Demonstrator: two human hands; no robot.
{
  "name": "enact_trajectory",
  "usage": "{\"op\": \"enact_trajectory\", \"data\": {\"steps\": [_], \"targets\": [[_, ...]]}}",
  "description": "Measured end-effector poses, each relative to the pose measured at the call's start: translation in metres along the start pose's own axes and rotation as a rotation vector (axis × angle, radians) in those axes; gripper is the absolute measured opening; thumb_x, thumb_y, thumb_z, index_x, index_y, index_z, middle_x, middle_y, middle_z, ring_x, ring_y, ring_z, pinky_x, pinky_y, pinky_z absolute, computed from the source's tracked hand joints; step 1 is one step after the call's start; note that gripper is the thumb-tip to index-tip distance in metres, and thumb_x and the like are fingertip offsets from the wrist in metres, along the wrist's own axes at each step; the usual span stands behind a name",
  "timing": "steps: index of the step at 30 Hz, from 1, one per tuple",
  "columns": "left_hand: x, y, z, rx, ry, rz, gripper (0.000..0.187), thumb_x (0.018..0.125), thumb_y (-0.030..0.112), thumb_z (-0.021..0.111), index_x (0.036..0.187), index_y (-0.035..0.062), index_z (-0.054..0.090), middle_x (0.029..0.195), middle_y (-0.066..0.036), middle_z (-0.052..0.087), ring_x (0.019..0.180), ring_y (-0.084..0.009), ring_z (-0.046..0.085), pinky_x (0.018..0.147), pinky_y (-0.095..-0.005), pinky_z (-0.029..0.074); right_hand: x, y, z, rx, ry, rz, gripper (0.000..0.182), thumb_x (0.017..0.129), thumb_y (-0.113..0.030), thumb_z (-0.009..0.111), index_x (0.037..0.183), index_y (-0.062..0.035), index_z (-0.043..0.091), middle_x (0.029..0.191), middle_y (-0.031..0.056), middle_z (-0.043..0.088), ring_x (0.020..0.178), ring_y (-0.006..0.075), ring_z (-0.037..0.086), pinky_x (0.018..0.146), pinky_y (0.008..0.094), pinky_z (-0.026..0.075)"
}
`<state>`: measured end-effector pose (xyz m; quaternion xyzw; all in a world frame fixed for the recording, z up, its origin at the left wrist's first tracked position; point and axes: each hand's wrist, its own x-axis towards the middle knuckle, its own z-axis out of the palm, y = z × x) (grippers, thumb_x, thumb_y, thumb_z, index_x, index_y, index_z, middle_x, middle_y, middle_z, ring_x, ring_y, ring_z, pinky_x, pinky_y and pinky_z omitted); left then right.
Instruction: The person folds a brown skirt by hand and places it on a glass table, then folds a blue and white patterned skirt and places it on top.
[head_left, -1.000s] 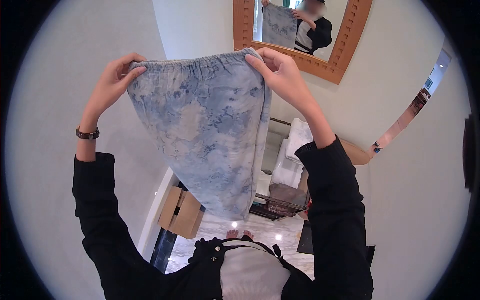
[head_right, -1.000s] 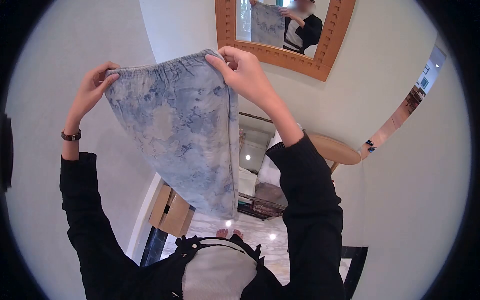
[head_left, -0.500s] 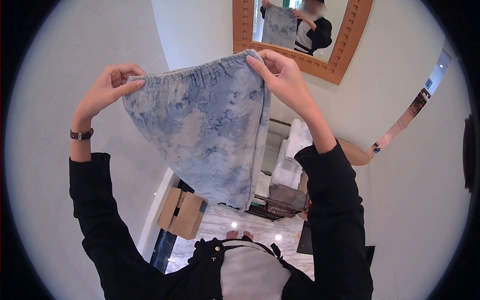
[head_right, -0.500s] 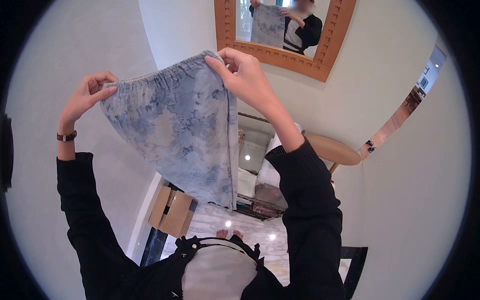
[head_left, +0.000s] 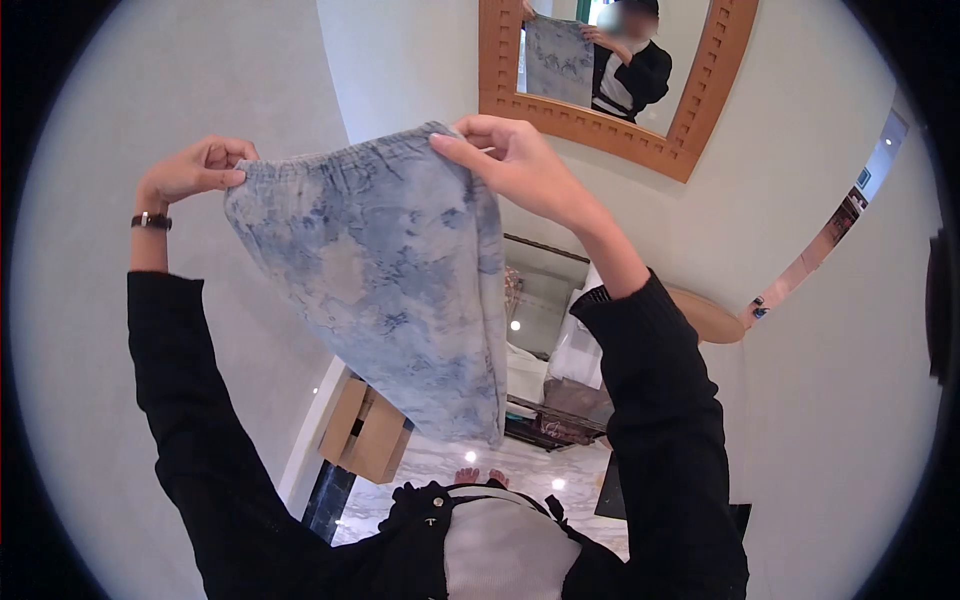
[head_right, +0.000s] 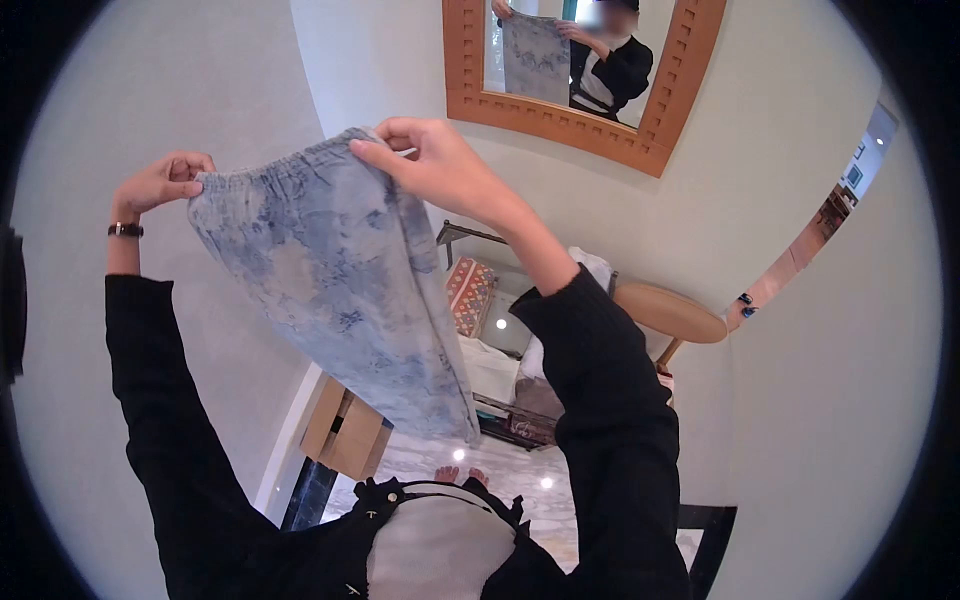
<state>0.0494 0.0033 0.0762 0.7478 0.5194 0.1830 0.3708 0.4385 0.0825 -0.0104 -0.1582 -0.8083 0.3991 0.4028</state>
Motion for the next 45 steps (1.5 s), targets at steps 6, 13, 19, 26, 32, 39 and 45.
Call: {"op": "enact_trajectory", "data": {"steps": [6, 13, 19, 26, 32, 39, 45], "targets": [[-0.012, -0.011, -0.081, -0.101, 0.075, 0.016, 0.026, 0.092, 0.018, 0.06, 0.112, 0.0025, 0.056, 0.095, 0.004, 0.062, 0.09, -0.0053, 0.055, 0.079, -0.0224, 0.044, 0.056, -0.031, 0.033, 0.128, -0.066, -0.001, 0.037, 0.092, -0.035, 0.06, 0.094, 0.001, 0.064, 0.08, 0.0026, 0.064, 0.07, 0.0085, 0.059, 0.059, 0.0249, 0.05], [0.061, 0.061, -0.157, 0.813, 0.443, -0.173, 0.012, 0.089, 0.024, 0.06, 0.096, 0.0147, 0.062, 0.082, 0.008, 0.059, 0.078, -0.0044, 0.056, 0.064, -0.0213, 0.045, 0.102, -0.036, 0.028, 0.314, -0.004, -0.126, 0.033, 0.094, -0.032, 0.057, 0.099, 0.0013, 0.06, 0.085, 0.0045, 0.065, 0.074, 0.0114, 0.063, 0.063, 0.0282, 0.055], [0.175, 0.127, -0.129, 0.941, 1.049, 0.215, 0.029, 0.081, 0.009, 0.059, 0.108, 0.0, 0.062, 0.104, -0.02, 0.065, 0.094, -0.0277, 0.062, 0.079, -0.0366, 0.052, 0.087, -0.044, -0.014, 0.336, 0.292, -0.209, 0.032, 0.094, -0.027, 0.057, 0.102, 0.0035, 0.059, 0.09, 0.0062, 0.065, 0.076, 0.0115, 0.064, 0.063, 0.0267, 0.056], [0.331, 0.167, -0.02, 0.374, 0.523, 0.677, 0.039, 0.078, 0.003, 0.055, 0.117, 0.0065, 0.06, 0.107, -0.018, 0.065, 0.093, -0.0273, 0.064, 0.08, -0.0367, 0.054, -0.022, -0.044, -0.085, 0.273, 0.604, -0.047, 0.031, 0.093, -0.029, 0.059, 0.103, 0.0004, 0.06, 0.091, 0.0036, 0.064, 0.074, 0.0106, 0.064, 0.058, 0.0222, 0.052], [0.406, 0.184, 0.145, 0.351, 0.479, 1.074, 0.022, 0.076, 0.005, 0.059, 0.099, 0.004, 0.062, 0.089, -0.015, 0.065, 0.089, -0.0323, 0.061, 0.078, -0.0376, 0.048, -0.128, -0.027, -0.107, 0.198, 0.837, 0.192, 0.029, 0.092, -0.028, 0.058, 0.102, -0.0006, 0.059, 0.093, 0.0013, 0.063, 0.068, 0.0076, 0.059, 0.056, 0.0195, 0.047], [0.436, 0.21, 0.307, 0.256, 0.236, 1.103, 0.022, 0.076, 0.005, 0.058, 0.097, 0.0008, 0.061, 0.094, -0.023, 0.063, 0.095, -0.0385, 0.06, 0.081, -0.0445, 0.048, -0.262, 0.01, -0.131, 0.048, 0.824, 0.617, 0.036, 0.09, -0.026, 0.06, 0.117, -0.0019, 0.054, 0.103, 0.0025, 0.062, 0.078, 0.0064, 0.058, 0.063, 0.0221, 0.047], [0.435, 0.215, 0.377, 0.343, 0.128, 1.153, 0.02, 0.078, 0.007, 0.053, 0.094, -0.0018, 0.061, 0.095, -0.022, 0.063, 0.092, -0.0384, 0.06, 0.081, -0.045, 0.048, -0.284, 0.039, -0.107, -0.1, 0.746, 0.765, 0.064, 0.089, -0.026, 0.064, 0.136, 0.0034, 0.032, 0.118, 0.0108, 0.059, 0.098, 0.0132, 0.058, 0.077, 0.0269, 0.049]]}}
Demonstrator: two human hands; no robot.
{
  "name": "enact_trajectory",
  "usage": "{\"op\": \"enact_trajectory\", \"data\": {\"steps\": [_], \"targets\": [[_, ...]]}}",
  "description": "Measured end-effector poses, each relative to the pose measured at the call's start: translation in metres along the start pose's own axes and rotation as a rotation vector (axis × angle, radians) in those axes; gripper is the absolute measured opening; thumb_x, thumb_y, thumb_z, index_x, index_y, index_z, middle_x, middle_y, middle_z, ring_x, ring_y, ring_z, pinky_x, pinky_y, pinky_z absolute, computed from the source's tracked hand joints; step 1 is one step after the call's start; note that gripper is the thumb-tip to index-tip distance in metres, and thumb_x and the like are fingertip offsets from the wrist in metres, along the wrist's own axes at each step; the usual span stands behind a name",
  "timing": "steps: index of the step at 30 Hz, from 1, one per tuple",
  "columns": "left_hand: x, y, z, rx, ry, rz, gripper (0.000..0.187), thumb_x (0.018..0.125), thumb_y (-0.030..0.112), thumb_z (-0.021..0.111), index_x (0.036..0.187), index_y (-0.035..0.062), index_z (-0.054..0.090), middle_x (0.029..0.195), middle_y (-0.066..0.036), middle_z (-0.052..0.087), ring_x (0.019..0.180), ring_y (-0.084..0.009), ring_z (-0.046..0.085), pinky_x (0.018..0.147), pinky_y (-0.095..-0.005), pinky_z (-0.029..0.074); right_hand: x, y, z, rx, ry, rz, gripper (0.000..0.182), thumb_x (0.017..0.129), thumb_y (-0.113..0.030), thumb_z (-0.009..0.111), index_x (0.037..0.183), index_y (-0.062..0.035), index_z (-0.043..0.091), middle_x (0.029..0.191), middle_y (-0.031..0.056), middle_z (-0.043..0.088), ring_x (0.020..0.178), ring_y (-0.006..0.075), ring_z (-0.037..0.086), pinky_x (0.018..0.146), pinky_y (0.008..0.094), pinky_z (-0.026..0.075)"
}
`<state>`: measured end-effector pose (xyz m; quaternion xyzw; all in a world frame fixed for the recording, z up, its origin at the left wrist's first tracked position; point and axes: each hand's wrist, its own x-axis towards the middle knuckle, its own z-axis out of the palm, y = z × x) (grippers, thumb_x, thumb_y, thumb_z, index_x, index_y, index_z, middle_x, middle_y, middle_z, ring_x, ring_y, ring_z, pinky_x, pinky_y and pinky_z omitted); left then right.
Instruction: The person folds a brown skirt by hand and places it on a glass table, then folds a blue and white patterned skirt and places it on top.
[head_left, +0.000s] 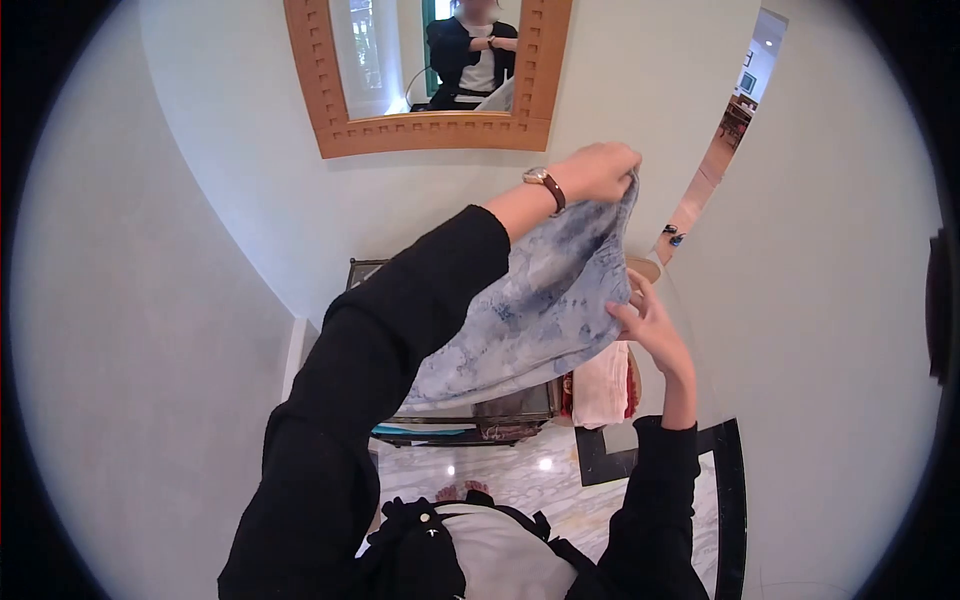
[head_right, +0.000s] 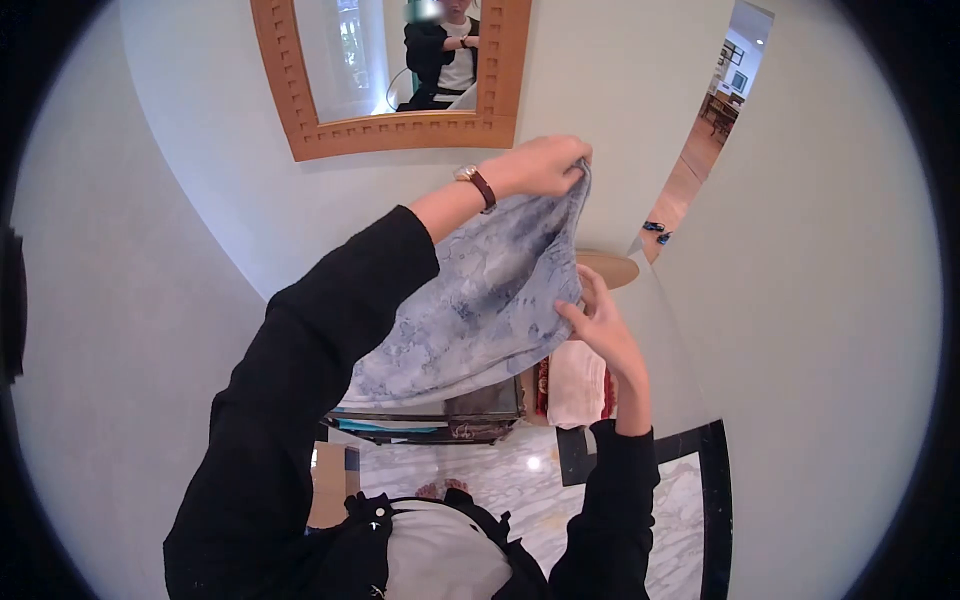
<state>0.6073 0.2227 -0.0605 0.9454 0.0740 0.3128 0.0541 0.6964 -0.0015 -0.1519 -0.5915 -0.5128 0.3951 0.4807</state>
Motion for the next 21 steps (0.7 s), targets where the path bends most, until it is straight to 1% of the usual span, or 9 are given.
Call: {"op": "enact_trajectory", "data": {"steps": [2, 5, 8, 11, 14, 17, 20, 21], "targets": [[-0.002, 0.006, 0.014, 0.007, -0.043, -0.008, 0.02, 0.078, 0.007, 0.053, 0.093, -0.0022, 0.061, 0.094, -0.022, 0.063, 0.091, -0.039, 0.06, 0.081, -0.0458, 0.048, 0.008, 0.018, 0.006, -0.114, 0.033, -0.102, 0.067, 0.089, -0.031, 0.064, 0.135, 0.0067, 0.033, 0.121, 0.0149, 0.057, 0.103, 0.0156, 0.057, 0.081, 0.0289, 0.049], [-0.004, 0.017, 0.027, -0.004, -0.093, -0.007, 0.021, 0.077, 0.007, 0.052, 0.093, -0.0026, 0.061, 0.092, -0.023, 0.063, 0.089, -0.0395, 0.06, 0.079, -0.0459, 0.048, 0.011, 0.014, 0.01, -0.194, 0.104, -0.004, 0.072, 0.089, -0.037, 0.065, 0.133, 0.0104, 0.034, 0.119, 0.0202, 0.057, 0.104, 0.0194, 0.057, 0.087, 0.0311, 0.046], [-0.004, 0.022, 0.029, -0.062, -0.157, -0.026, 0.02, 0.077, 0.007, 0.052, 0.092, -0.0029, 0.061, 0.089, -0.023, 0.063, 0.086, -0.0397, 0.06, 0.077, -0.0453, 0.048, 0.024, 0.007, 0.008, -0.245, 0.195, 0.098, 0.068, 0.089, -0.038, 0.065, 0.131, 0.009, 0.038, 0.112, 0.019, 0.061, 0.102, 0.0199, 0.057, 0.088, 0.0312, 0.045], [-0.004, 0.024, 0.033, -0.151, -0.197, -0.047, 0.019, 0.077, 0.006, 0.052, 0.091, -0.0027, 0.06, 0.087, -0.023, 0.062, 0.084, -0.0395, 0.06, 0.075, -0.0451, 0.047, 0.06, 0.056, -0.002, -0.157, 0.242, -0.244, 0.059, 0.09, -0.036, 0.064, 0.126, 0.0063, 0.045, 0.101, 0.0163, 0.065, 0.096, 0.019, 0.06, 0.085, 0.0306, 0.045], [-0.004, 0.02, 0.036, -0.187, -0.203, -0.054, 0.018, 0.077, 0.005, 0.053, 0.092, -0.0019, 0.06, 0.087, -0.023, 0.062, 0.085, -0.039, 0.06, 0.075, -0.0455, 0.046, 0.075, 0.067, -0.004, -0.212, 0.262, -0.258, 0.047, 0.091, -0.034, 0.062, 0.117, 0.0044, 0.053, 0.097, 0.015, 0.066, 0.091, 0.018, 0.061, 0.083, 0.0299, 0.046], [-0.009, 0.019, 0.033, -0.162, -0.179, -0.06, 0.018, 0.077, 0.004, 0.054, 0.094, -0.0009, 0.06, 0.086, -0.024, 0.062, 0.086, -0.0392, 0.059, 0.076, -0.046, 0.046, 0.07, 0.062, 0.004, -0.239, 0.34, -0.352, 0.041, 0.092, -0.032, 0.061, 0.109, 0.0045, 0.058, 0.095, 0.0156, 0.066, 0.088, 0.0184, 0.061, 0.081, 0.0303, 0.045], [-0.013, 0.017, 0.032, -0.146, -0.195, -0.093, 0.018, 0.078, 0.004, 0.055, 0.095, 0.0, 0.06, 0.085, -0.023, 0.062, 0.086, -0.0388, 0.059, 0.076, -0.0455, 0.046, 0.06, 0.048, -0.003, -0.352, 0.353, -0.321, 0.041, 0.093, -0.034, 0.059, 0.107, 0.0051, 0.059, 0.095, 0.0158, 0.066, 0.085, 0.0187, 0.06, 0.079, 0.0309, 0.046], [-0.014, 0.013, 0.034, -0.153, -0.202, -0.093, 0.018, 0.078, 0.005, 0.055, 0.096, 0.0003, 0.06, 0.085, -0.023, 0.062, 0.085, -0.0379, 0.06, 0.076, -0.0445, 0.046, 0.059, 0.043, -0.002, -0.331, 0.356, -0.322, 0.042, 0.093, -0.035, 0.059, 0.106, 0.0053, 0.059, 0.092, 0.0152, 0.066, 0.082, 0.0185, 0.06, 0.077, 0.0313, 0.046]]}}
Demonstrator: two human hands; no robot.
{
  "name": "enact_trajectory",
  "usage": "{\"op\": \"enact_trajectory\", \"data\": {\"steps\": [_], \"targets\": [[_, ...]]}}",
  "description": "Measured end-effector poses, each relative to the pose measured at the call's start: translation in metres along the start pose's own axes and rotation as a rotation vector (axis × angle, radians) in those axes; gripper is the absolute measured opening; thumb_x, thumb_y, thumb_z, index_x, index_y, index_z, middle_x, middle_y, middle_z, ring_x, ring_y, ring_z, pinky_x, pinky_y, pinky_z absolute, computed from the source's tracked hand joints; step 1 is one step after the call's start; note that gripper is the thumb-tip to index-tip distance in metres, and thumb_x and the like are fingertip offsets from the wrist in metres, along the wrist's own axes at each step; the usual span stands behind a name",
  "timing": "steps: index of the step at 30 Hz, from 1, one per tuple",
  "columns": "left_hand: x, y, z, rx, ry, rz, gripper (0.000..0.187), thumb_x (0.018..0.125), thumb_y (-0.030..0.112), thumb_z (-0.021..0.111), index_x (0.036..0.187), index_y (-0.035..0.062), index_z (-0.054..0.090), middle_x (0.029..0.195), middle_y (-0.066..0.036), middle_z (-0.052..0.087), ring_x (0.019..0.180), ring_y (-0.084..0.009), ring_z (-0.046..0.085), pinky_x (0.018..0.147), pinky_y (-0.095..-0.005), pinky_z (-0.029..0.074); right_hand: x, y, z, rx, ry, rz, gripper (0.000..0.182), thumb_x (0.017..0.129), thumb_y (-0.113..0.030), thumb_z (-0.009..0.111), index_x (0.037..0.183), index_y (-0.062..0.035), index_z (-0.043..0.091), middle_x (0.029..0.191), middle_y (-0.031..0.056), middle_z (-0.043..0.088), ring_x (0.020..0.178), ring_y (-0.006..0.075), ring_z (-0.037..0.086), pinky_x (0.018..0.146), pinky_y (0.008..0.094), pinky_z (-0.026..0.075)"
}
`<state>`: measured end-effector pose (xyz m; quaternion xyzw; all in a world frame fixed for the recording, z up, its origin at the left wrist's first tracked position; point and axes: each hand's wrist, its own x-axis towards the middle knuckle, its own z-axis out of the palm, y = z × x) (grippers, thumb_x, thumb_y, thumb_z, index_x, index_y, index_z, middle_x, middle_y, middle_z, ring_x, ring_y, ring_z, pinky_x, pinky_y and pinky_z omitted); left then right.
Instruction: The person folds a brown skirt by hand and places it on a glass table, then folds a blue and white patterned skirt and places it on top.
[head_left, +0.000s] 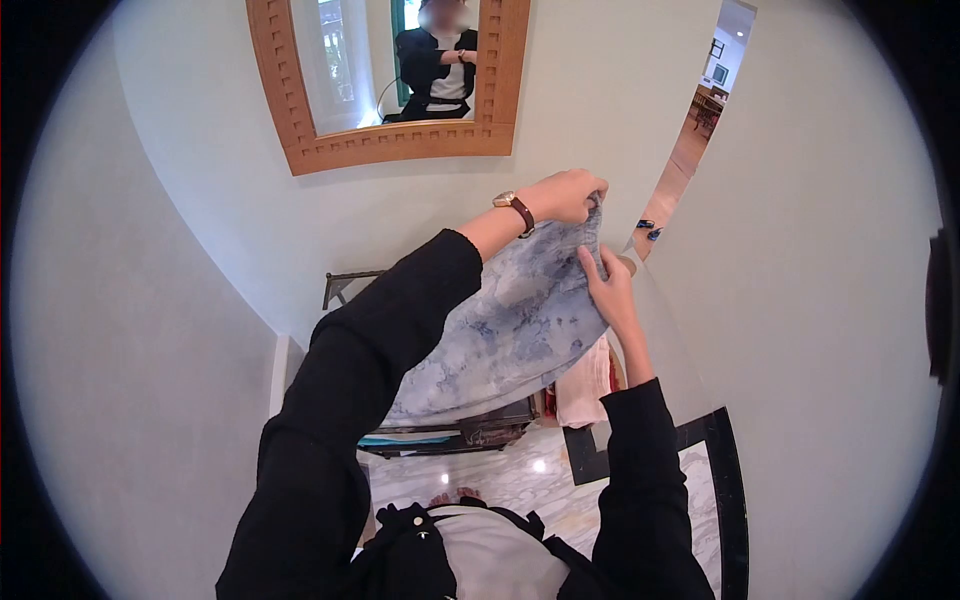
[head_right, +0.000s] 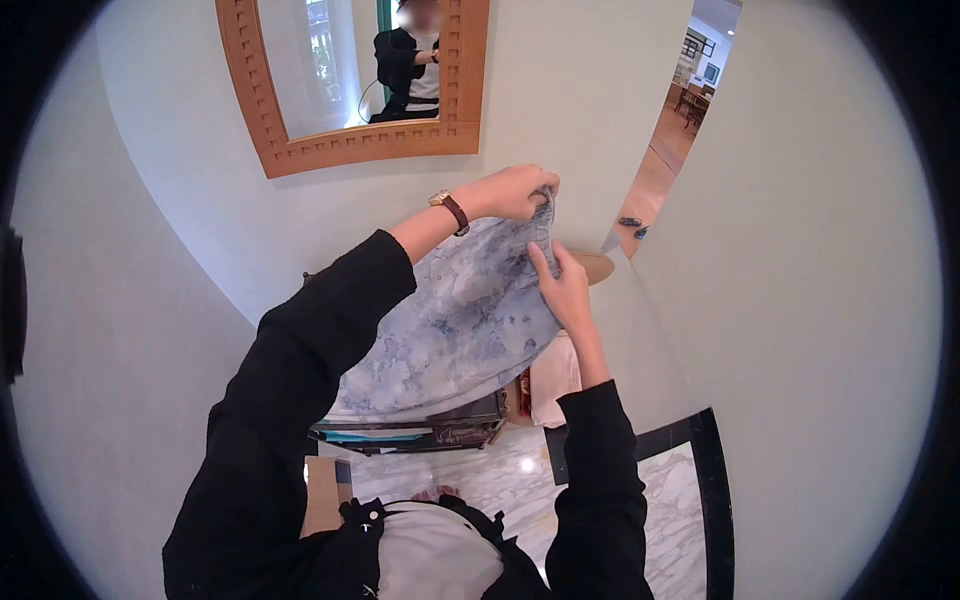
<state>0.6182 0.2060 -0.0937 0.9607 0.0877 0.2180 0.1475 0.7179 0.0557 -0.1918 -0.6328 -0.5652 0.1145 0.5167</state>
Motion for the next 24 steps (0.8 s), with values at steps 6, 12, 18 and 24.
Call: {"op": "enact_trajectory", "data": {"steps": [6, 12, 18, 24], "targets": [[0.001, -0.016, 0.01, -0.276, -0.086, -0.069, 0.019, 0.08, 0.004, 0.056, 0.098, 0.0009, 0.06, 0.084, -0.019, 0.064, 0.082, -0.0303, 0.062, 0.076, -0.0392, 0.048, 0.012, -0.013, -0.014, 0.027, -0.115, 0.09, 0.047, 0.093, -0.04, 0.057, 0.098, 0.0064, 0.062, 0.078, 0.0101, 0.065, 0.071, 0.0149, 0.057, 0.071, 0.0301, 0.046], [-0.003, -0.018, 0.047, -0.217, 0.092, -0.062, 0.029, 0.086, 0.009, 0.056, 0.114, 0.0043, 0.053, 0.116, -0.02, 0.055, 0.097, -0.0337, 0.059, 0.084, -0.0389, 0.047, 0.014, 0.01, -0.018, 0.185, -0.113, 0.251, 0.044, 0.093, -0.041, 0.058, 0.095, 0.0028, 0.066, 0.081, 0.0024, 0.065, 0.07, 0.01, 0.055, 0.068, 0.0251, 0.045], [-0.079, 0.043, 0.091, -0.211, 0.435, -0.072, 0.055, 0.092, 0.028, 0.053, 0.137, 0.0037, 0.032, 0.143, -0.026, 0.03, 0.133, -0.0393, 0.031, 0.108, -0.0453, 0.029, 0.028, 0.04, -0.043, 0.571, -0.229, 0.496, 0.044, 0.09, -0.04, 0.061, 0.109, -0.0008, 0.064, 0.107, 0.0061, 0.065, 0.094, 0.0146, 0.062, 0.08, 0.0275, 0.048], [-0.238, 0.082, 0.173, 0.127, 0.271, -0.405, 0.099, 0.073, 0.046, 0.07, 0.15, 0.0139, 0.016, 0.153, -0.025, 0.006, 0.14, -0.0468, 0.006, 0.098, -0.0767, 0.011, 0.042, 0.065, -0.063, 0.607, -0.14, 0.629, 0.055, 0.088, -0.044, 0.063, 0.12, 0.0002, 0.057, 0.111, 0.0089, 0.064, 0.096, 0.0182, 0.062, 0.084, 0.0313, 0.049]]}}
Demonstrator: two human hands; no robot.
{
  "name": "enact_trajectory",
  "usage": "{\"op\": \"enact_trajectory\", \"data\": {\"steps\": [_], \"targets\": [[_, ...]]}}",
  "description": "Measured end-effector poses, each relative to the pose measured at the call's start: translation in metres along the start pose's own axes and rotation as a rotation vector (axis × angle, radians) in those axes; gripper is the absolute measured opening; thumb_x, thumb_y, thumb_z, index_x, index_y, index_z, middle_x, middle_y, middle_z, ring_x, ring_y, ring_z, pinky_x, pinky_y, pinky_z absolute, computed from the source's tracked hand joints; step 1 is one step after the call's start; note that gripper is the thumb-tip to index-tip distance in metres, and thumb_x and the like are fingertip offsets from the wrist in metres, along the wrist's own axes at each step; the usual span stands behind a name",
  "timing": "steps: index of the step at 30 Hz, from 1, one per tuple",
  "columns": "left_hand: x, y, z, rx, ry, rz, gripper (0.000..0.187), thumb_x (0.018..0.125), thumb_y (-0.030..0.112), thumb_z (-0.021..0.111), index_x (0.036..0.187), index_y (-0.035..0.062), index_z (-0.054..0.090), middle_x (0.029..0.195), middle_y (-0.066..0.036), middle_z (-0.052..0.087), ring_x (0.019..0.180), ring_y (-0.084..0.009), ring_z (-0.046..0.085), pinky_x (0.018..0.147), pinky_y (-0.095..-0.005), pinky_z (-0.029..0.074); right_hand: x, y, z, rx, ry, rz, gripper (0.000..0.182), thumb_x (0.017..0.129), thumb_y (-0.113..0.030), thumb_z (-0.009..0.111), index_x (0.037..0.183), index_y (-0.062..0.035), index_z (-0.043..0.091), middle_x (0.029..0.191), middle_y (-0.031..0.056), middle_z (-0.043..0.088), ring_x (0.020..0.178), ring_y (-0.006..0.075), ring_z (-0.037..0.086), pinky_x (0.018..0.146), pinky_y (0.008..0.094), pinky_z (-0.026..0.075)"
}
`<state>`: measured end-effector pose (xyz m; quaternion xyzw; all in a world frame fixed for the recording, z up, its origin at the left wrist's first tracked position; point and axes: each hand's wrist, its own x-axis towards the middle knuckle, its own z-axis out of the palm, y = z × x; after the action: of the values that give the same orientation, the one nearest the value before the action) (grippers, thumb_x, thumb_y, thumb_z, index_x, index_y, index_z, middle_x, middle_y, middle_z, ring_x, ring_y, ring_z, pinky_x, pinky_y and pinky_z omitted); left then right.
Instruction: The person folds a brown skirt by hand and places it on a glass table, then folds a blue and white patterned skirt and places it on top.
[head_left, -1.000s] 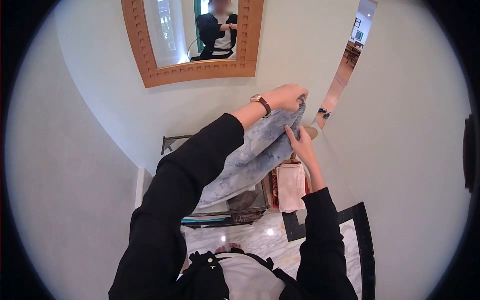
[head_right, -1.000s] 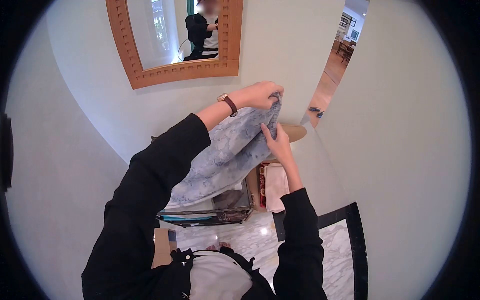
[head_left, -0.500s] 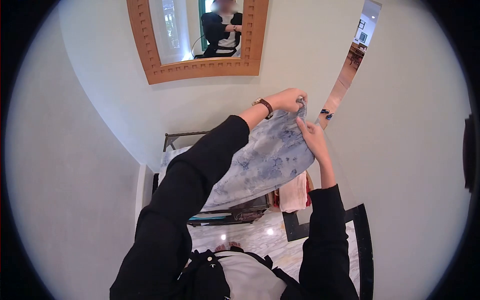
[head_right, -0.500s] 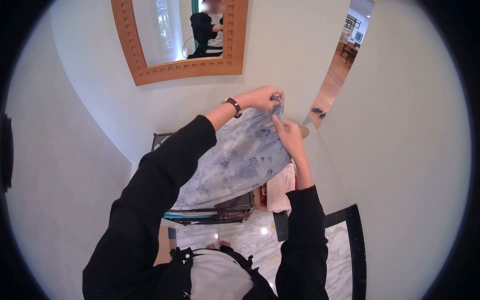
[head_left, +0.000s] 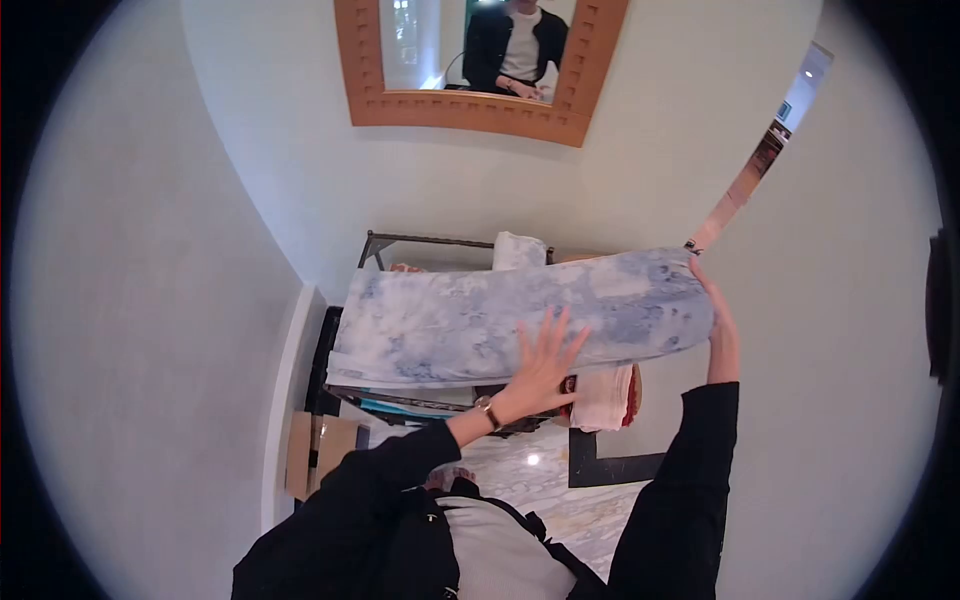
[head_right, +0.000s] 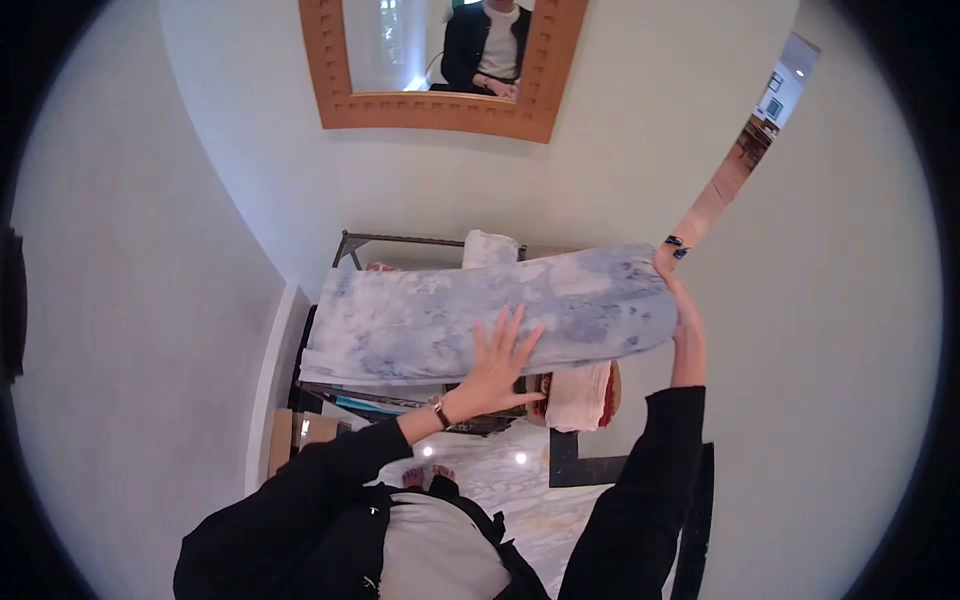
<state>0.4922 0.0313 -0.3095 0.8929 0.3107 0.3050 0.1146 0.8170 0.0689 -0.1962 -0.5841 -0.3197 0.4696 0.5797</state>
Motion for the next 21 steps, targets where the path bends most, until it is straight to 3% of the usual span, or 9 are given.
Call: {"op": "enact_trajectory", "data": {"steps": [2, 4, 6, 12, 16, 19, 21], "targets": [[-0.042, -0.038, 0.009, 0.139, -0.083, -0.046, 0.092, 0.074, 0.029, 0.069, 0.15, 0.0186, 0.018, 0.154, -0.023, 0.007, 0.14, -0.0472, 0.008, 0.098, -0.0775, 0.01, 0.009, -0.004, -0.013, 0.119, -0.121, 0.043, 0.056, 0.088, -0.044, 0.063, 0.122, 0.0003, 0.055, 0.111, 0.0096, 0.064, 0.097, 0.0185, 0.062, 0.085, 0.0322, 0.05], [-0.08, -0.083, 0.05, 0.517, -0.077, -0.18, 0.087, 0.076, 0.009, 0.062, 0.15, 0.0214, 0.018, 0.154, -0.023, 0.008, 0.14, -0.0473, 0.011, 0.098, -0.0778, 0.011, 0.008, -0.012, -0.015, 0.181, -0.196, 0.071, 0.055, 0.088, -0.043, 0.064, 0.122, 0.0003, 0.055, 0.112, 0.0097, 0.064, 0.097, 0.0187, 0.062, 0.085, 0.0329, 0.05], [-0.108, -0.111, 0.054, 0.481, -0.035, -0.339, 0.087, 0.074, -0.004, 0.054, 0.149, 0.0185, 0.019, 0.153, -0.021, 0.013, 0.139, -0.0449, 0.017, 0.098, -0.0778, 0.013, -0.01, -0.031, -0.011, 0.182, -0.217, 0.083, 0.053, 0.089, -0.042, 0.063, 0.12, 0.0001, 0.056, 0.112, 0.0094, 0.064, 0.098, 0.0185, 0.062, 0.085, 0.0334, 0.05], [-0.171, -0.186, 0.043, 0.537, -0.06, -0.505, 0.079, 0.074, -0.005, 0.052, 0.147, 0.012, 0.026, 0.152, -0.016, 0.023, 0.139, -0.035, 0.024, 0.101, -0.0747, 0.012, -0.024, -0.055, -0.009, 0.098, -0.096, 0.058, 0.046, 0.093, -0.04, 0.057, 0.116, -0.0003, 0.059, 0.11, 0.0083, 0.065, 0.093, 0.018, 0.063, 0.084, 0.0332, 0.05], [-0.221, -0.239, 0.033, 0.597, -0.08, -0.585, 0.077, 0.074, -0.004, 0.053, 0.145, 0.0111, 0.029, 0.15, -0.016, 0.027, 0.139, -0.0319, 0.025, 0.104, -0.0728, 0.01, -0.054, -0.046, 0.031, 0.089, -0.047, -0.077, 0.044, 0.094, -0.038, 0.056, 0.117, -0.0013, 0.059, 0.109, 0.008, 0.065, 0.093, 0.0178, 0.062, 0.085, 0.0321, 0.05], [-0.254, -0.273, 0.022, 0.626, -0.118, -0.6, 0.077, 0.074, -0.004, 0.054, 0.145, 0.0115, 0.031, 0.15, -0.015, 0.027, 0.139, -0.0324, 0.025, 0.104, -0.0718, 0.01, -0.073, -0.028, 0.054, 0.088, -0.002, -0.146, 0.044, 0.094, -0.038, 0.056, 0.117, -0.0012, 0.059, 0.109, 0.0081, 0.064, 0.094, 0.0178, 0.062, 0.085, 0.032, 0.05], [-0.269, -0.286, 0.013, 0.559, -0.148, -0.596, 0.076, 0.075, 0.0, 0.056, 0.145, 0.0171, 0.032, 0.15, -0.015, 0.027, 0.139, -0.033, 0.026, 0.106, -0.0694, 0.011, -0.082, -0.018, 0.062, 0.109, 0.034, -0.165, 0.044, 0.094, -0.038, 0.056, 0.118, -0.0012, 0.059, 0.11, 0.0082, 0.064, 0.094, 0.0178, 0.062, 0.085, 0.032, 0.05]]}}
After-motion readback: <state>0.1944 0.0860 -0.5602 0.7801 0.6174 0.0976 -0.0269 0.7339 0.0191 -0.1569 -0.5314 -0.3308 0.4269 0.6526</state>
